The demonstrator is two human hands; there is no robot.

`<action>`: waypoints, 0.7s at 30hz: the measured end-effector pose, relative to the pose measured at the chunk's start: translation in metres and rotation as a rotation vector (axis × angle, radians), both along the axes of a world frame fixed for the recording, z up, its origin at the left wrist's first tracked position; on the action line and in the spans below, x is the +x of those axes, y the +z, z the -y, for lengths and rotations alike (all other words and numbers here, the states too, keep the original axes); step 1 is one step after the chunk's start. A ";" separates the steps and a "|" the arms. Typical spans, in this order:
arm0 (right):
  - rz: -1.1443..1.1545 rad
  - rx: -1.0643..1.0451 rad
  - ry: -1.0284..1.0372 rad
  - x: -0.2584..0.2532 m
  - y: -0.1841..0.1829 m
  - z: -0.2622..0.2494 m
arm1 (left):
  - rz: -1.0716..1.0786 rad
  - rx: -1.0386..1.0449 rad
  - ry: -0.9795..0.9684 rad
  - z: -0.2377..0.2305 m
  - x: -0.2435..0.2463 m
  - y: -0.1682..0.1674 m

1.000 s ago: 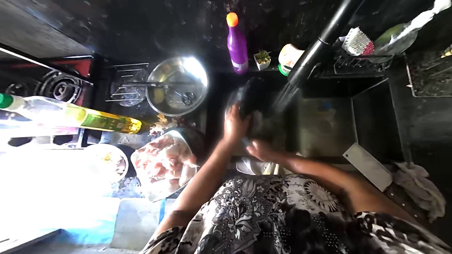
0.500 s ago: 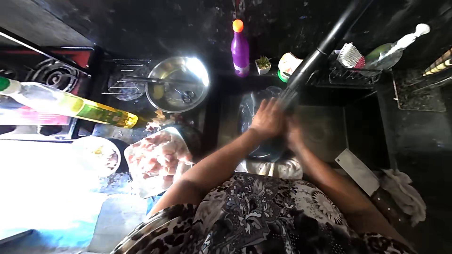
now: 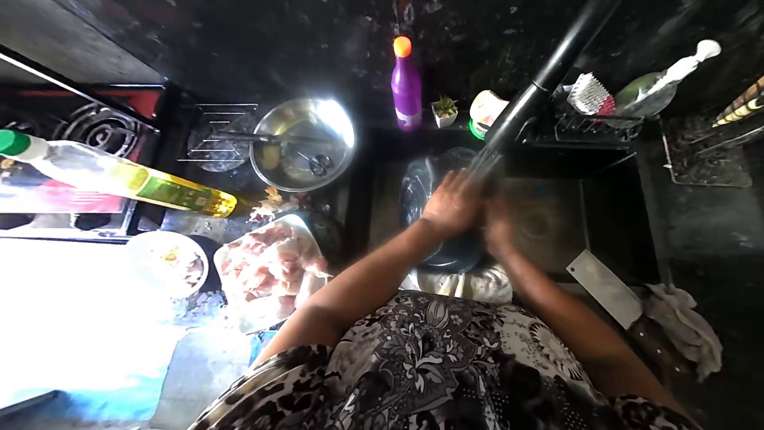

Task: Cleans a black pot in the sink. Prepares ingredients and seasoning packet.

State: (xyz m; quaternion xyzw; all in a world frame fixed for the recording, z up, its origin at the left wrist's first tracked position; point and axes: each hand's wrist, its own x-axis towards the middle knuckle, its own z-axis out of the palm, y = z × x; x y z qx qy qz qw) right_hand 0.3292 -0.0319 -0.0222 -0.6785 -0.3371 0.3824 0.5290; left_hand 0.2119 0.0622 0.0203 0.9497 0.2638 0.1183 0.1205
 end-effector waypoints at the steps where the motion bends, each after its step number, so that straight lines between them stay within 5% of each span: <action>1: 0.003 -0.010 -0.018 0.002 -0.002 -0.001 | 0.026 0.011 -0.007 0.000 -0.002 -0.002; 16: -0.149 -0.043 -0.181 0.036 -0.035 0.002 | 0.132 -0.111 -0.001 0.012 -0.002 -0.035; 21: -0.437 -0.108 -0.218 0.044 -0.028 0.006 | 0.247 0.006 -0.119 0.025 -0.016 -0.063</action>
